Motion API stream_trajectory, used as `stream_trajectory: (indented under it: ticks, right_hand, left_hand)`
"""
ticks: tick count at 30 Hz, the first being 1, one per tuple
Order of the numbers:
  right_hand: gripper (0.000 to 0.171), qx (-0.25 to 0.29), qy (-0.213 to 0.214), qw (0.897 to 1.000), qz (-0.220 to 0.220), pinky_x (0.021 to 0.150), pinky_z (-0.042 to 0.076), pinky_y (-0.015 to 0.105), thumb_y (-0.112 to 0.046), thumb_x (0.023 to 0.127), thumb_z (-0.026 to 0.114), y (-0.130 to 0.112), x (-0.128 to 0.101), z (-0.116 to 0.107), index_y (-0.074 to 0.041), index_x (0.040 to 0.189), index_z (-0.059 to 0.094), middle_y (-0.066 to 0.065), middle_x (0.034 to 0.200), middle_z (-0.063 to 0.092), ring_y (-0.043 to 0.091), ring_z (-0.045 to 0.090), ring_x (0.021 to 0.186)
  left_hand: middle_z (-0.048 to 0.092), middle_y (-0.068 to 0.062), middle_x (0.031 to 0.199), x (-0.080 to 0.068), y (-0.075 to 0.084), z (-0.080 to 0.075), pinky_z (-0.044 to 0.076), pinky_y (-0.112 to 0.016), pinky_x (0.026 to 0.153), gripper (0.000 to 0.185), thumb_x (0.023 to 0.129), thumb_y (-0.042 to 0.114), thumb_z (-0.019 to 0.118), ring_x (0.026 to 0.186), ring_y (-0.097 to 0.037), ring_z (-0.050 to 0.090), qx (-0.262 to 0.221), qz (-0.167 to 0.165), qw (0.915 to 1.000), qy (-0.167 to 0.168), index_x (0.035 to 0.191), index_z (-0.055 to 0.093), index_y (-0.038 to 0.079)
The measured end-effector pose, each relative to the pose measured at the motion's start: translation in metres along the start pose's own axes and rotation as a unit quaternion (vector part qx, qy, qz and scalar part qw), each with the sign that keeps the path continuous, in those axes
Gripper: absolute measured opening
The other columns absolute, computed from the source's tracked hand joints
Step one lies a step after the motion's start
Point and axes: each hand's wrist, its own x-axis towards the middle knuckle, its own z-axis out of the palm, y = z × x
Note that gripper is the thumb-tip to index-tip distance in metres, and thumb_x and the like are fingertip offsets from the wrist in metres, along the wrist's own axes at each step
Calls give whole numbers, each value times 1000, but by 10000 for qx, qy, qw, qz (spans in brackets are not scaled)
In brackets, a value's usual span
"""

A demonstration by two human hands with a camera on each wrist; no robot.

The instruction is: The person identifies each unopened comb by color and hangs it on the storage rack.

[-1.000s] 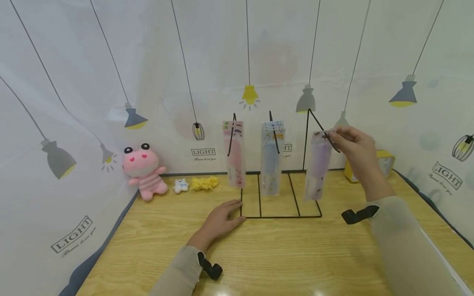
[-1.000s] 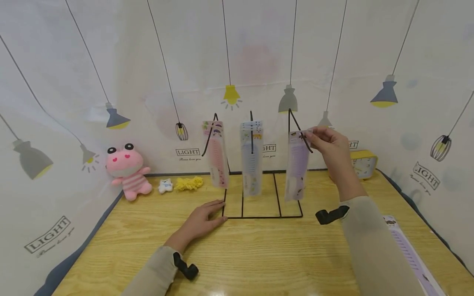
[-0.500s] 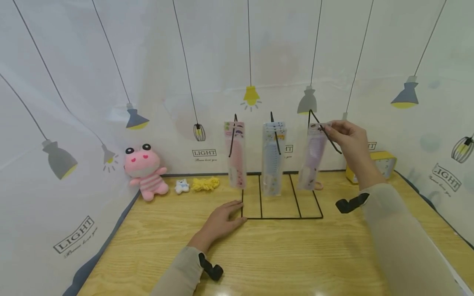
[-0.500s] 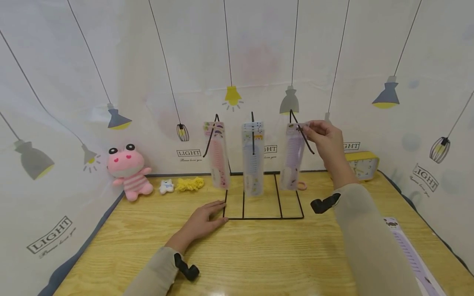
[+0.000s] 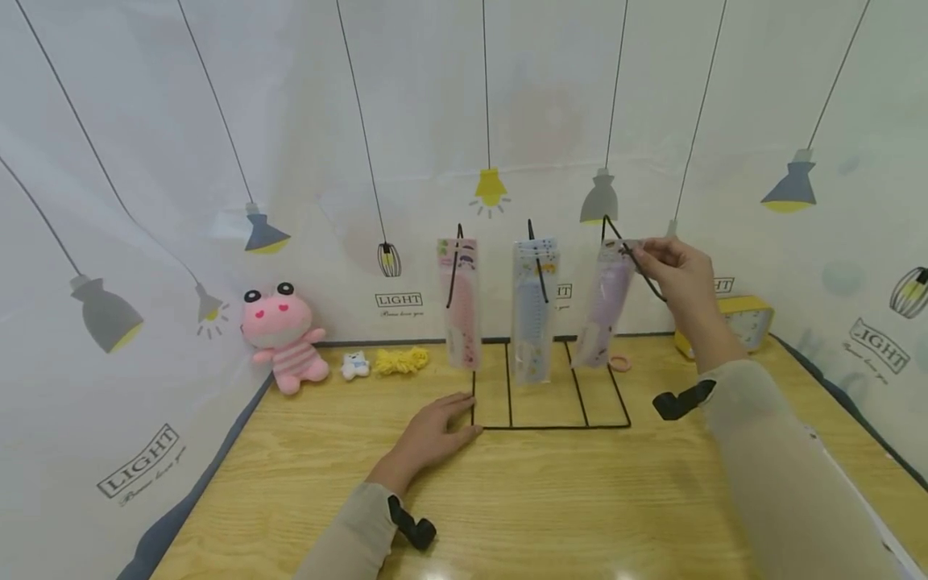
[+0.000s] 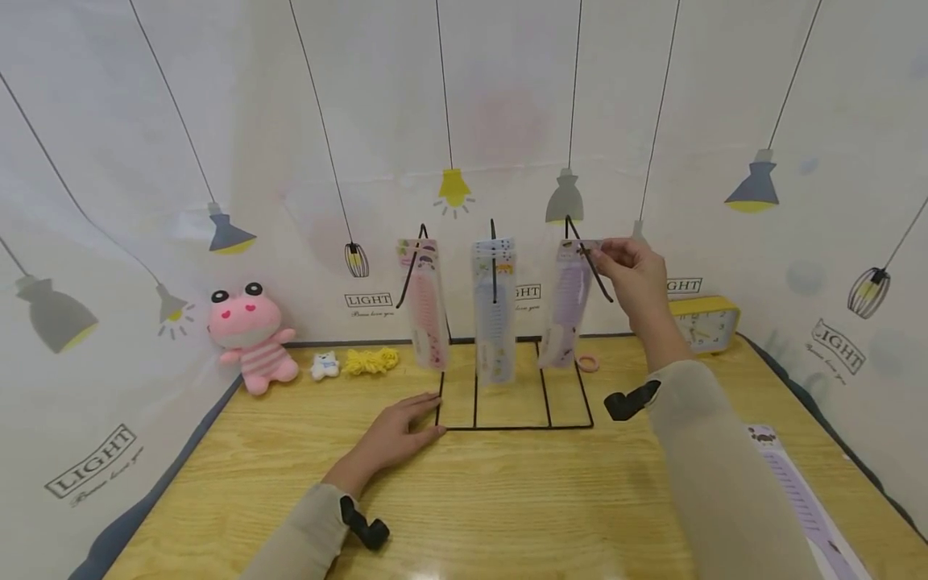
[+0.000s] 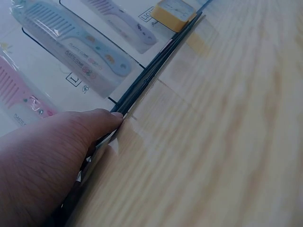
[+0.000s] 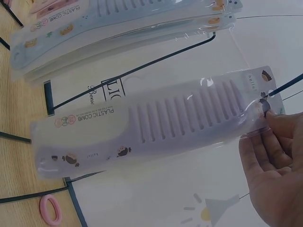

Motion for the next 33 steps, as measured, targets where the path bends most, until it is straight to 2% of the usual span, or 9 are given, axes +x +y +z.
stream_trajectory:
  ticks: [4, 7, 11, 13, 16, 20, 25, 30, 33]
  right_hand:
    - [46, 43, 37, 10000, 42, 87, 45, 17, -35, 92, 73, 2, -2, -2, -6, 126, 63, -18, 100, 70, 3, 65, 98]
    - [47, 6, 145, 9999, 50, 95, 43, 25, -38, 91, 73, 4, -5, -2, -7, 125, 64, -18, 100, 70, 3, 63, 99]
    - [44, 396, 231, 9989, -112, 104, 45, 30, -35, 93, 72, 6, -9, -4, -3, 122, 65, -11, 102, 72, 4, 66, 98]
    - [40, 821, 238, 9960, -248, 101, 50, 27, -29, 95, 71, 7, -11, -5, 3, 119, 64, -5, 103, 73, 7, 69, 96]
    - [36, 1397, 357, 9886, -440, 86, 56, 20, -20, 95, 72, 7, -12, -7, 10, 115, 65, 2, 101, 74, 13, 69, 94]
    - [33, 1602, 522, 9839, -591, 84, 58, 23, -18, 90, 78, 6, -13, -10, 9, 107, 70, 3, 92, 75, 15, 71, 87]
    - [33, 1252, 493, 9895, -522, 89, 54, 19, -24, 86, 83, 4, -20, -15, 2, 104, 74, -2, 89, 76, 11, 72, 83]
    - [35, 774, 287, 9958, -395, 90, 50, 15, -27, 87, 81, 7, -31, -22, 0, 108, 73, -5, 90, 76, 10, 72, 84]
    - [38, 145, 237, 9990, -342, 88, 50, 15, -33, 90, 78, 9, -37, -29, -2, 111, 73, -10, 91, 76, 7, 71, 87]
  left_hand:
    - [43, 1, 156, 0, 0, 1, 32, -50, 117, 62, 99, 51, 59, 144, -27, 38, 17, 0, 10000, 2, 151, 50, 19]
    - [43, 0, 156, -1, 0, 1, 32, -50, 117, 62, 99, 50, 60, 144, -27, 38, 2, 0, 10000, 2, 151, 50, 19]
    - [43, 0, 156, -1, 1, 1, 31, -49, 118, 62, 99, 51, 59, 145, -26, 37, -5, -24, 10000, -7, 151, 49, 20]
    - [43, 0, 156, -1, 1, 1, 31, -49, 118, 62, 98, 52, 59, 145, -26, 37, -3, -44, 10000, -26, 151, 49, 20]
    - [43, 0, 156, -1, 1, -1, 32, -49, 118, 63, 99, 52, 59, 145, -26, 37, 19, -23, 10000, -37, 151, 49, 19]
    - [42, 1, 157, 2, 2, -3, 31, -48, 118, 63, 99, 52, 58, 145, -25, 37, 102, -14, 9999, -17, 151, 49, 19]
    - [41, 1, 158, 3, 1, -4, 30, -48, 118, 63, 99, 52, 58, 145, -25, 36, 82, -11, 10000, -56, 152, 47, 19]
    - [41, 0, 158, 0, 0, -1, 31, -48, 118, 63, 99, 51, 58, 146, -25, 36, 24, -27, 10000, -91, 152, 47, 19]
    - [41, 1, 158, 1, 1, -1, 31, -47, 118, 63, 99, 52, 58, 145, -24, 36, 90, -35, 9999, -93, 152, 47, 20]
